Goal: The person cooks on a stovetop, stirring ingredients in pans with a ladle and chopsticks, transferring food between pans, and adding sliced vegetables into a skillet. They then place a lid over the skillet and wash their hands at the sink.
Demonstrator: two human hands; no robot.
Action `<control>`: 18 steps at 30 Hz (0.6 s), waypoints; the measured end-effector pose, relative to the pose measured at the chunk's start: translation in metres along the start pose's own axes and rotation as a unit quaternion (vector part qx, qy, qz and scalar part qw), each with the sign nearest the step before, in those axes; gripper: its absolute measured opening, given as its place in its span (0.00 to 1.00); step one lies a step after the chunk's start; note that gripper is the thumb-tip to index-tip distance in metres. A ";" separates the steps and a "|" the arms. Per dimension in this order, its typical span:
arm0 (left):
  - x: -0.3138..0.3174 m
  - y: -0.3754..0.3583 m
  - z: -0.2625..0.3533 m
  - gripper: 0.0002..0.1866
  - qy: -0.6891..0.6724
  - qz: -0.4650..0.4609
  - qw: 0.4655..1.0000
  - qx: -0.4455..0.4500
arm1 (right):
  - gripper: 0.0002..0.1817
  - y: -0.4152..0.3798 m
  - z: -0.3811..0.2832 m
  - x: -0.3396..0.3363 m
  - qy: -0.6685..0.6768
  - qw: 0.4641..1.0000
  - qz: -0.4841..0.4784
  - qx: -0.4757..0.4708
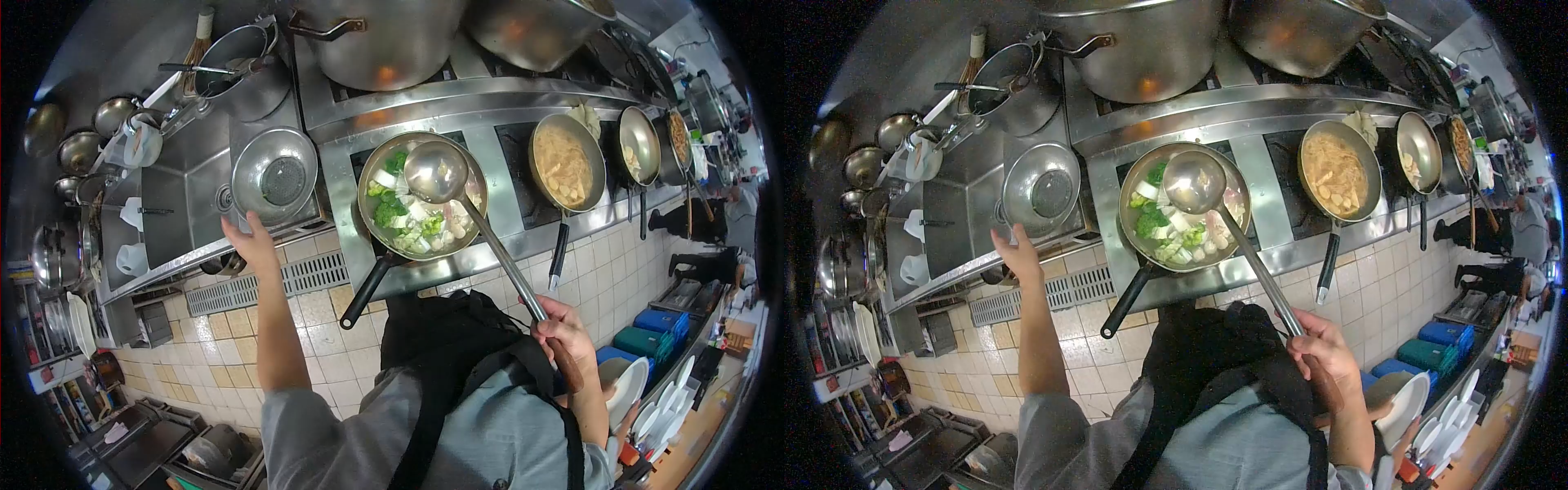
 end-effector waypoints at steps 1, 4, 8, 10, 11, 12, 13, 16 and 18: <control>0.021 -0.027 0.060 0.30 0.196 0.007 0.964 0.182 | 0.32 0.001 0.001 0.000 0.002 1.000 0.001 -0.003; 0.119 -0.110 0.146 0.22 0.352 -0.159 0.820 0.422 | 0.32 -0.003 0.006 -0.002 -0.001 1.000 0.010 -0.008; 0.230 -0.175 0.158 0.28 0.429 -0.349 0.716 0.426 | 0.33 -0.007 0.002 0.006 0.000 1.000 -0.004 -0.013; 0.262 -0.181 0.154 0.29 0.457 -0.372 0.692 0.416 | 0.33 -0.010 0.001 0.009 0.007 1.000 -0.005 -0.018; 0.277 -0.181 0.147 0.29 0.486 -0.394 0.669 0.402 | 0.33 -0.012 0.003 0.010 0.011 1.000 -0.007 -0.012; 0.285 -0.182 0.147 0.30 0.500 -0.384 0.655 0.417 | 0.33 -0.014 0.004 0.011 0.015 1.000 -0.008 -0.007; 0.292 -0.182 0.148 0.30 0.499 -0.387 0.652 0.421 | 0.33 -0.016 0.004 0.012 0.019 1.000 -0.005 -0.011; 0.302 -0.185 0.154 0.29 0.509 -0.374 0.640 0.438 | 0.34 -0.018 0.010 0.017 0.016 1.000 -0.020 -0.003; 0.303 -0.188 0.159 0.28 0.532 -0.367 0.624 0.439 | 0.35 -0.022 0.014 0.023 0.014 0.999 -0.046 -0.001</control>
Point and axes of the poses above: each hand's wrist, its own y-axis towards the middle knuckle, its own x-axis out of the palm, z = x × y, the point moved 7 cm from there along y, towards the middle knuckle, and after that the axes turned 15 degrees about -z, right-handed, at the moved point
